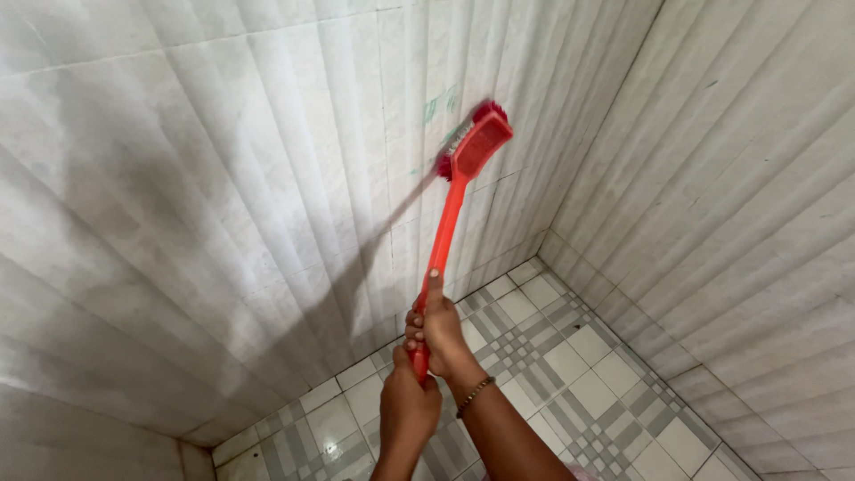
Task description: The person scrubs the tiled walls of a bathroom using a long-handled brush by hand.
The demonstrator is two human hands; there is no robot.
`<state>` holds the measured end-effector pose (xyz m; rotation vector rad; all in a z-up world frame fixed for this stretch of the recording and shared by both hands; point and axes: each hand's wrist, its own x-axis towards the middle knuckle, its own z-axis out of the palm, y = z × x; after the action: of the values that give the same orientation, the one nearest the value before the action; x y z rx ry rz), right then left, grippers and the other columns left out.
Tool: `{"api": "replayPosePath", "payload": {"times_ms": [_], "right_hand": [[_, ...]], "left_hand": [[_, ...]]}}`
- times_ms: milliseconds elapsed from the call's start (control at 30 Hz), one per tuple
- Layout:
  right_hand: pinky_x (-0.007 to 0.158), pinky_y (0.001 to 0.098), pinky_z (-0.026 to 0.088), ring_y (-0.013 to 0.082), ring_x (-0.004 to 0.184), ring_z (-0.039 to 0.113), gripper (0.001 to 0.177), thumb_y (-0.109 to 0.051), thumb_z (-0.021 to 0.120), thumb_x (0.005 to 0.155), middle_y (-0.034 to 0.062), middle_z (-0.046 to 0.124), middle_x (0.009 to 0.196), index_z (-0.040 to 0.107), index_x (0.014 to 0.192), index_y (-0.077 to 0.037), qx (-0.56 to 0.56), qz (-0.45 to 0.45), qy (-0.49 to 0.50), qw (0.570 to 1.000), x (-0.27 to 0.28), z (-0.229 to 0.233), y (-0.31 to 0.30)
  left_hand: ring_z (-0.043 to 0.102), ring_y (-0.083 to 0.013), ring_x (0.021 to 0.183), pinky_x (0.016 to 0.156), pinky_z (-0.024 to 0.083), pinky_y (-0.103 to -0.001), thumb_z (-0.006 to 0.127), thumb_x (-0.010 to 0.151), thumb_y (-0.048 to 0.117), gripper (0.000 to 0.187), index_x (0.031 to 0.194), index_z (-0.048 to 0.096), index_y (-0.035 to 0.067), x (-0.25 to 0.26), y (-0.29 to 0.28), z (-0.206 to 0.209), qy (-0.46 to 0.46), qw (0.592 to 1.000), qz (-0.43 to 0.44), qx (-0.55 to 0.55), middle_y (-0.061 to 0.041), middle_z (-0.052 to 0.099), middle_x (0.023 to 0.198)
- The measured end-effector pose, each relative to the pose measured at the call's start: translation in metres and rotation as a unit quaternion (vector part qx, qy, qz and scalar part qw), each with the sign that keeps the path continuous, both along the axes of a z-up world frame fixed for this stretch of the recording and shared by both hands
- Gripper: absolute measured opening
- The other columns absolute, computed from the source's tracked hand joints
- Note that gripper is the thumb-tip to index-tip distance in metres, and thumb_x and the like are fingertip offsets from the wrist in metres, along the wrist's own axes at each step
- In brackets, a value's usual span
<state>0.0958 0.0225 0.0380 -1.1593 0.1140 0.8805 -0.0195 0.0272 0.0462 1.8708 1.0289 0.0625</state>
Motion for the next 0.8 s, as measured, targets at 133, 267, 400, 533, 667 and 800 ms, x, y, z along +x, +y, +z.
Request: {"api": "replayPosePath", "payload": {"times_ms": [133, 267, 400, 533, 667, 800], "right_hand": [[0.039, 0.0305, 0.035, 0.0124, 0.044, 0.033, 0.063, -0.072, 0.048, 0.091, -0.0005, 0.033, 0.058, 0.041, 0.078, -0.010, -0.055, -0.001, 0.013, 0.998, -0.006, -0.054, 0.005], [0.041, 0.0286, 0.034, 0.0116, 0.045, 0.032, 0.067, -0.074, 0.045, 0.094, -0.0015, 0.033, 0.060, 0.041, 0.078, -0.010, -0.051, -0.011, 0.126, 0.991, 0.006, -0.094, -0.010], [0.042, 0.0274, 0.036, 0.0095, 0.046, 0.033, 0.064, -0.073, 0.047, 0.097, -0.0027, 0.035, 0.060, 0.041, 0.078, -0.011, 0.012, -0.007, 0.071, 0.997, 0.007, -0.045, -0.013], [0.041, 0.0270, 0.036, 0.0083, 0.045, 0.031, 0.064, -0.074, 0.045, 0.096, -0.0026, 0.034, 0.059, 0.039, 0.078, -0.013, -0.009, 0.001, 0.014, 1.000, 0.000, 0.002, -0.010], [0.039, 0.0306, 0.034, 0.0120, 0.043, 0.031, 0.064, -0.072, 0.044, 0.094, -0.0004, 0.034, 0.057, 0.039, 0.076, -0.011, -0.047, 0.008, 0.031, 0.998, -0.001, -0.047, -0.003], [0.042, 0.0306, 0.038, 0.0126, 0.046, 0.033, 0.066, -0.073, 0.045, 0.098, -0.0011, 0.035, 0.060, 0.039, 0.078, -0.010, -0.075, 0.005, 0.115, 0.990, 0.008, -0.115, -0.013]], "left_hand": [[0.071, -0.0394, 0.104, 0.089, 0.056, -0.049, 0.059, 0.091, 0.009, 0.043, 0.131, 0.046, 0.006, 0.007, 0.006, -0.059, 0.078, 0.997, 0.017, -0.011, -0.021, 0.071, 0.111], [0.071, -0.0366, 0.108, 0.094, 0.055, -0.046, 0.058, 0.088, 0.005, 0.046, 0.132, 0.046, 0.004, 0.008, -0.005, -0.076, 0.088, 0.994, -0.022, -0.052, -0.021, 0.072, 0.115], [0.070, -0.0387, 0.106, 0.092, 0.055, -0.047, 0.058, 0.088, 0.007, 0.054, 0.139, 0.042, 0.009, 0.001, -0.009, -0.026, 0.030, 0.999, -0.014, -0.029, -0.021, 0.071, 0.114], [0.072, -0.0395, 0.102, 0.088, 0.056, -0.049, 0.058, 0.086, 0.007, 0.045, 0.130, 0.047, 0.005, 0.003, -0.009, -0.009, -0.004, 1.000, -0.005, -0.005, -0.022, 0.074, 0.109], [0.072, -0.0405, 0.104, 0.090, 0.056, -0.049, 0.060, 0.089, 0.009, 0.041, 0.127, 0.048, 0.002, 0.008, -0.001, -0.065, 0.048, 0.999, 0.011, -0.017, -0.024, 0.072, 0.112], [0.070, -0.0381, 0.111, 0.095, 0.054, -0.046, 0.061, 0.087, 0.007, 0.050, 0.134, 0.045, 0.001, 0.014, -0.005, -0.108, 0.086, 0.995, -0.021, -0.051, -0.023, 0.070, 0.116]]}}
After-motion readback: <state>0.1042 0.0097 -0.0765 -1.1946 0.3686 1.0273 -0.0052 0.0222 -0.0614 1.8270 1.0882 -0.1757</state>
